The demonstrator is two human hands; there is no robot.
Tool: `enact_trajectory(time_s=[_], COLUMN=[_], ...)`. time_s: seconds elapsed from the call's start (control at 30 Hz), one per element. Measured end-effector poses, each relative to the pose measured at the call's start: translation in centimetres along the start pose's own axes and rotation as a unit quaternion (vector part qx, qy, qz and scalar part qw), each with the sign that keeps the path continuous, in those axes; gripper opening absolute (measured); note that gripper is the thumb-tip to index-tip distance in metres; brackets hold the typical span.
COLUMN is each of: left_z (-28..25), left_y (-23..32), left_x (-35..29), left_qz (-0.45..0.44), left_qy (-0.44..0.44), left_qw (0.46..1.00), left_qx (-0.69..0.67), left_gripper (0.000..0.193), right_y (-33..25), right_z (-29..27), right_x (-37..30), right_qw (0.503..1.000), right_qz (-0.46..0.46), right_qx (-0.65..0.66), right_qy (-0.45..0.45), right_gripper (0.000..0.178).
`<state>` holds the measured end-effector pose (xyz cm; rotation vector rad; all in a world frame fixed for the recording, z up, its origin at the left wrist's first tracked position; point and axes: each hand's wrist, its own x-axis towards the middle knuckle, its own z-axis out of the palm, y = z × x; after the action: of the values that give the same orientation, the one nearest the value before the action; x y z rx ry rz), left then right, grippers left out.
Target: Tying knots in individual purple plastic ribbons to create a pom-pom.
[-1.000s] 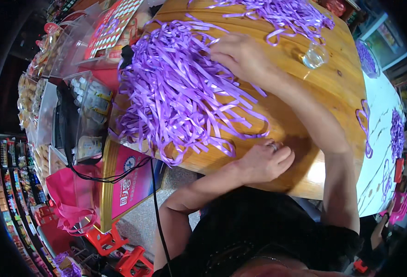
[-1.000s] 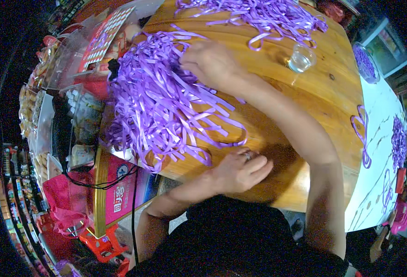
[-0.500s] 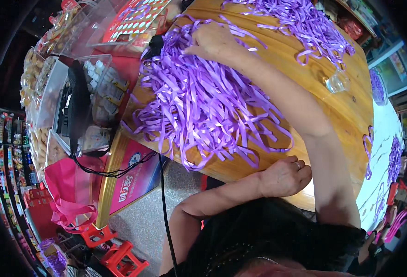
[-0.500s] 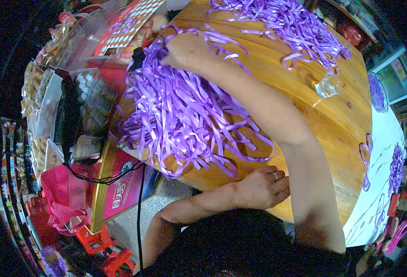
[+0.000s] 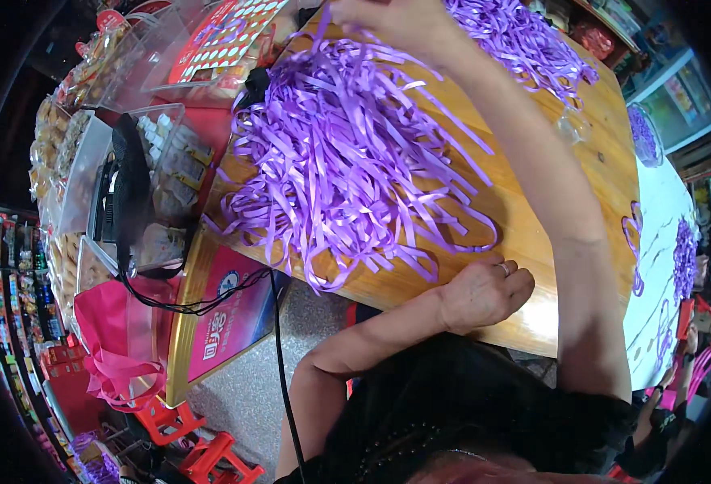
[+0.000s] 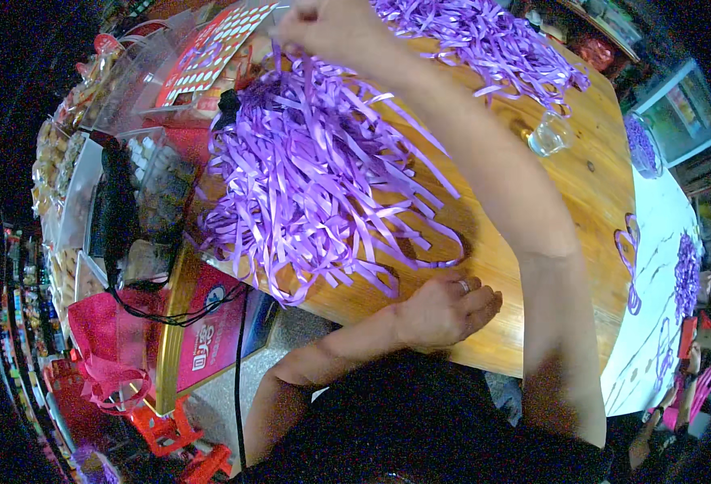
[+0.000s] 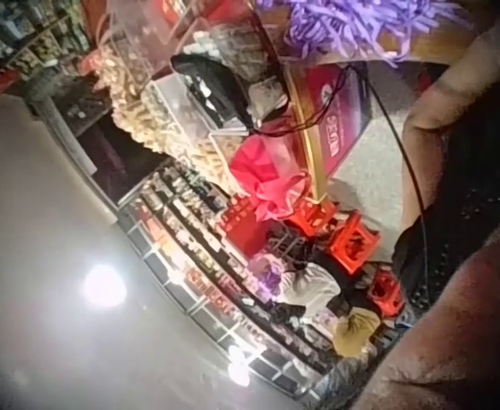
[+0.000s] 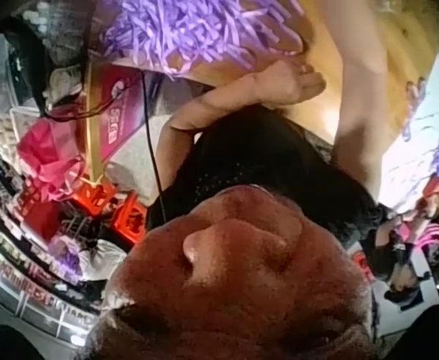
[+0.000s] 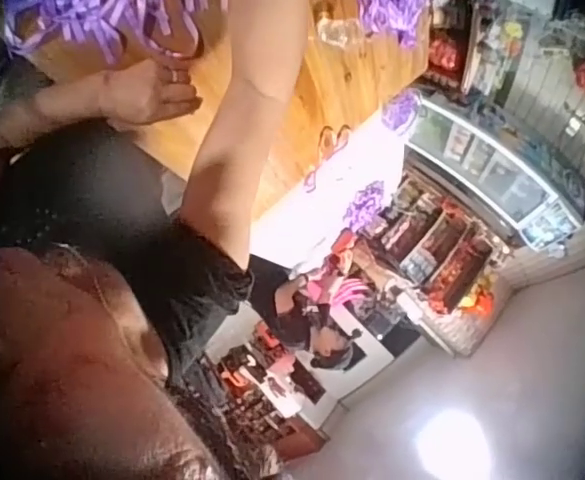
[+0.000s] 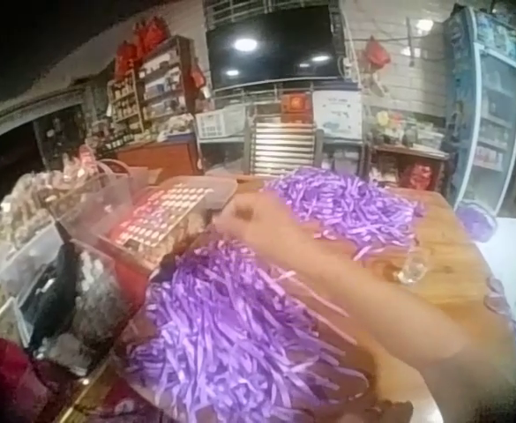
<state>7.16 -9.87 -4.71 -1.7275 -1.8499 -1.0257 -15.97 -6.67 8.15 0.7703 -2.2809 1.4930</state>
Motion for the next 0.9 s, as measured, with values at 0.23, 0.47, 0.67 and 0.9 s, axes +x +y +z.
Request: enact_trajectory(time_s=[0.23,0.47,0.67,0.9], left_z=[-1.0,-4.8,-3.0,-3.8], left_y=[0.3,-0.5,-1.5,-2.0], left_x=[-0.4,2.7,6.1,6.0], left_qz=[-0.073,-0.204,-0.297,-0.409], left_qy=[0.129,0.345,0.233,0.242], left_qw=[0.989,0.915,0.862,0.770], left_qx=[0.000,0.044,-0.339,-0.427], left_gripper=[0.026,0.049,0.045,0.007], right_y=[-9.3,-8.4,-8.9,-6.1], right_z=[-8.1,-14.8,-14.9,-18.1], right_x=[-6.8,-17.2,-22.3,-26.8], right_qw=[0.924,0.974,0.977,0.978], right_qz=[0.145,0.136,0.157,0.210], right_qx=[0.346,0.171,0.083,0.008], right_qy=[-0.073,-0.053,-0.118,0.002], right_gripper=[0.014,0.014,0.018,0.016])
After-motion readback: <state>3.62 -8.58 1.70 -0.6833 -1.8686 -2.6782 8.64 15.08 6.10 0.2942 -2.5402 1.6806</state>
